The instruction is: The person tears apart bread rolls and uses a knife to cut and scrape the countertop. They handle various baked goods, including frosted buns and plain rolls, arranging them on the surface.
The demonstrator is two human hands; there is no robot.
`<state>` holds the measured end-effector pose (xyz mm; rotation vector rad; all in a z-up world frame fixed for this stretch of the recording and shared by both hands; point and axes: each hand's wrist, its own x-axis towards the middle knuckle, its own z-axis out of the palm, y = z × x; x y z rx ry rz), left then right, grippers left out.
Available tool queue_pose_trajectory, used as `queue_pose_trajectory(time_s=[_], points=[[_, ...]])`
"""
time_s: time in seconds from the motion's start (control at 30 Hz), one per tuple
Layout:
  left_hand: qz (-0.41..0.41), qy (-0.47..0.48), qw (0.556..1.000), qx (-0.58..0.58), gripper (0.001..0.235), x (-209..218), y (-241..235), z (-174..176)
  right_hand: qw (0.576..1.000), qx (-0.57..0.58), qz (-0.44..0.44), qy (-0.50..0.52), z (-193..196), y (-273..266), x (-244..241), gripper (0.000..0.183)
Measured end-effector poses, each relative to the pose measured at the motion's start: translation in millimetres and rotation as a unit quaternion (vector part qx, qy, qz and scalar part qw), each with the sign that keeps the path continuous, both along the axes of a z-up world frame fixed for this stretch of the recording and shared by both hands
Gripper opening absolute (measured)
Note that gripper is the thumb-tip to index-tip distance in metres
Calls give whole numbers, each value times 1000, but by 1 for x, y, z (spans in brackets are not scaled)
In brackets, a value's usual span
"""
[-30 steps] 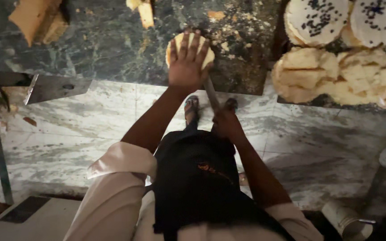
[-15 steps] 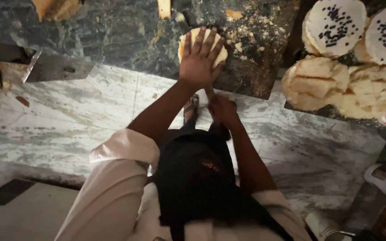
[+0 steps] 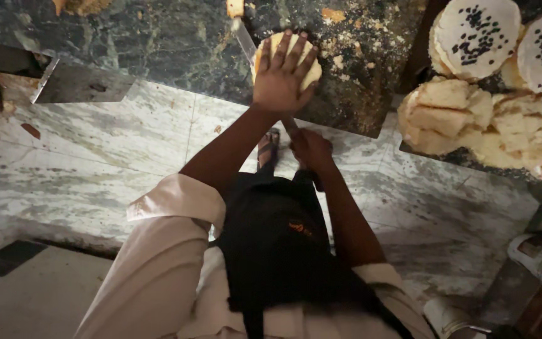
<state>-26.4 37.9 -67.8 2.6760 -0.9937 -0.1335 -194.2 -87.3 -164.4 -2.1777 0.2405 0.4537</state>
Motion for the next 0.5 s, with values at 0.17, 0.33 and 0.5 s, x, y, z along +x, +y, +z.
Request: queue_pose_trajectory(time_s=[0.17,0.33,0.5], points=[[15,-3,1000,-13,70,-1,-6,-11,962,190,-112,157,45,-40,-91,49],[43,90,992,-81,64,5,10,-16,959,147,-76,230,88,-51,-109,33],[126,71,900,-411,66,-4,56,-6,957,128,-158,207,130,-74,-149,48]])
